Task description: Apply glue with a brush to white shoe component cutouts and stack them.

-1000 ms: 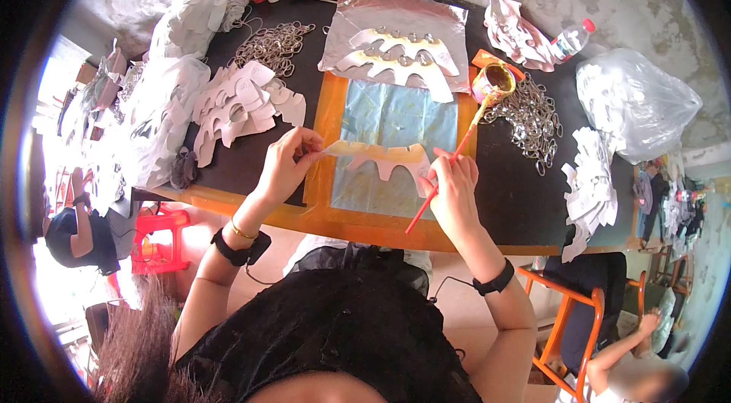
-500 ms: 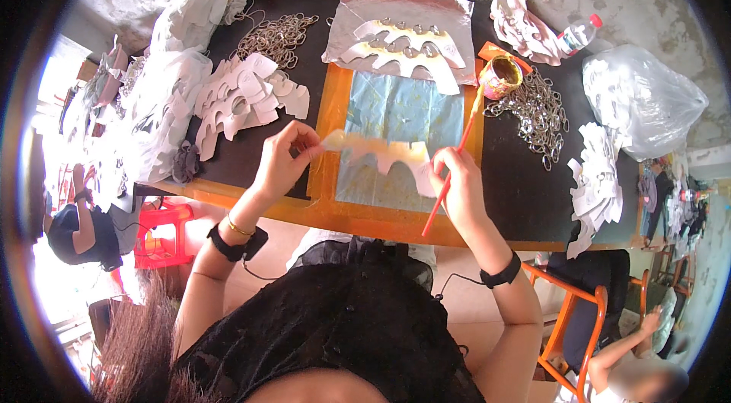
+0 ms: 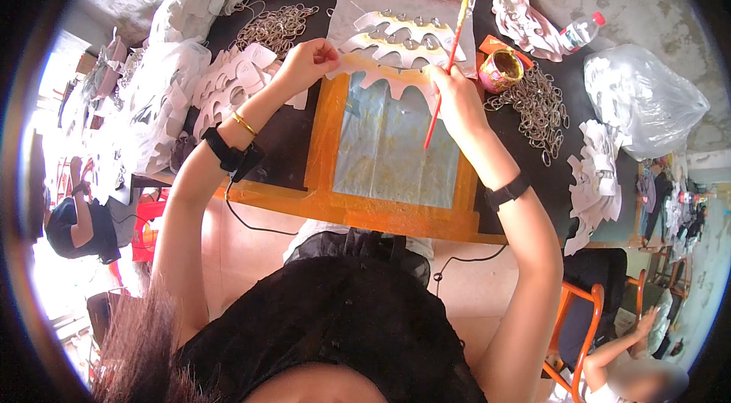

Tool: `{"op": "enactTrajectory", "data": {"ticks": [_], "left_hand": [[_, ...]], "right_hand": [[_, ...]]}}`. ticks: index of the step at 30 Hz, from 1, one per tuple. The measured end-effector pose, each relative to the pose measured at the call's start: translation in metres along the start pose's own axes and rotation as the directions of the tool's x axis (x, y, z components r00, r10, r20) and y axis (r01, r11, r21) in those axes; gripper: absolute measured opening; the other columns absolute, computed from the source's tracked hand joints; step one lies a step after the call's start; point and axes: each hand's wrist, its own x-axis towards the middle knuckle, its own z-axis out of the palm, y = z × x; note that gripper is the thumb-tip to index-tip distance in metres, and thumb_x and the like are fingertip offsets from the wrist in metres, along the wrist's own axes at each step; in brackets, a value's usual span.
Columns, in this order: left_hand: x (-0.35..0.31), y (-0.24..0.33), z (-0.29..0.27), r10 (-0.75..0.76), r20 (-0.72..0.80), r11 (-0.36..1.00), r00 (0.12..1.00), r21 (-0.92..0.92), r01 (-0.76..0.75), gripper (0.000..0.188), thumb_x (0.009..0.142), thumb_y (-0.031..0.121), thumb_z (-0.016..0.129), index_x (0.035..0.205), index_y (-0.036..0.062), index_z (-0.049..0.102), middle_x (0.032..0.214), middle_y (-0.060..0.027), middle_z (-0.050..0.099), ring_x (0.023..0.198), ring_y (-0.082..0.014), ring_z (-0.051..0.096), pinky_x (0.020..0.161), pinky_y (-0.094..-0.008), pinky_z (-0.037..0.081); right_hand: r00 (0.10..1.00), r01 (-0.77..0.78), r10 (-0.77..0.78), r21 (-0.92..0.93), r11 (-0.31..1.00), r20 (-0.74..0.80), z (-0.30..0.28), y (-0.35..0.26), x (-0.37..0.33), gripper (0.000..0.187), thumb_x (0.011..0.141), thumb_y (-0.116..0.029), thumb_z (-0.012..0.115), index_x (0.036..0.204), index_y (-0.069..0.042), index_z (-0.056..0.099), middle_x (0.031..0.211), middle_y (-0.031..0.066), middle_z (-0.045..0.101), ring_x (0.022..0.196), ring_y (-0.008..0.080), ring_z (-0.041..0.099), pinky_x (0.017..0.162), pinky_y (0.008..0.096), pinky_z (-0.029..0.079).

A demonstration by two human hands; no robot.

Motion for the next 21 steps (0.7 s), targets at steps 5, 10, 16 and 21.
{"op": "enactTrajectory", "data": {"ticks": [5, 10, 16, 21], "left_hand": [[0.001, -0.006, 0.008, 0.005, -0.027, 1.000, 1.000, 0.026, -0.004, 0.014, 0.078, 0.007, 0.073, 0.091, 0.0004, 0.070, 0.084, -0.0090, 0.073, 0.078, -0.0145, 0.070, 0.073, -0.0278, 0.055], [0.001, -0.010, 0.008, 0.005, -0.014, 0.999, 1.000, 0.041, -0.004, 0.016, 0.077, 0.007, 0.073, 0.092, 0.0007, 0.071, 0.084, -0.0096, 0.073, 0.078, -0.0164, 0.071, 0.072, -0.0284, 0.055], [0.002, -0.003, 0.004, -0.004, 0.129, 0.986, 0.992, 0.166, -0.017, 0.018, 0.081, 0.011, 0.072, 0.096, 0.0016, 0.074, 0.084, -0.0089, 0.073, 0.076, -0.0147, 0.069, 0.073, -0.0282, 0.055], [-0.007, 0.005, 0.000, 0.012, 0.125, 0.967, 0.992, 0.251, -0.044, 0.018, 0.080, 0.010, 0.072, 0.096, 0.0017, 0.073, 0.092, -0.0124, 0.072, 0.084, -0.0243, 0.070, 0.078, -0.0335, 0.055]], "right_hand": [[0.993, -0.085, 0.091, -0.073, 0.994, 0.080, 0.011, 0.009, 0.007, 0.013, 0.091, -0.006, 0.052, 0.104, -0.005, 0.056, 0.082, 0.0133, 0.056, 0.068, 0.0267, 0.063, 0.058, 0.0385, 0.049], [0.998, 0.063, -0.060, -0.235, 0.970, 0.020, 0.021, 0.021, 0.005, 0.018, 0.089, -0.007, 0.054, 0.107, -0.003, 0.057, 0.087, 0.0157, 0.059, 0.076, 0.0300, 0.064, 0.064, 0.0402, 0.050], [0.935, 0.278, -0.353, -0.533, 0.799, -0.042, 0.019, 0.026, 0.003, 0.024, 0.084, -0.003, 0.056, 0.108, -0.005, 0.058, 0.092, 0.0156, 0.059, 0.087, 0.0311, 0.060, 0.074, 0.0430, 0.051], [0.891, 0.286, -0.395, -0.400, 0.871, -0.225, -0.008, 0.000, 0.000, 0.040, 0.076, 0.009, 0.060, 0.114, -0.003, 0.051, 0.096, 0.0171, 0.057, 0.090, 0.0348, 0.058, 0.073, 0.0453, 0.049]]}}
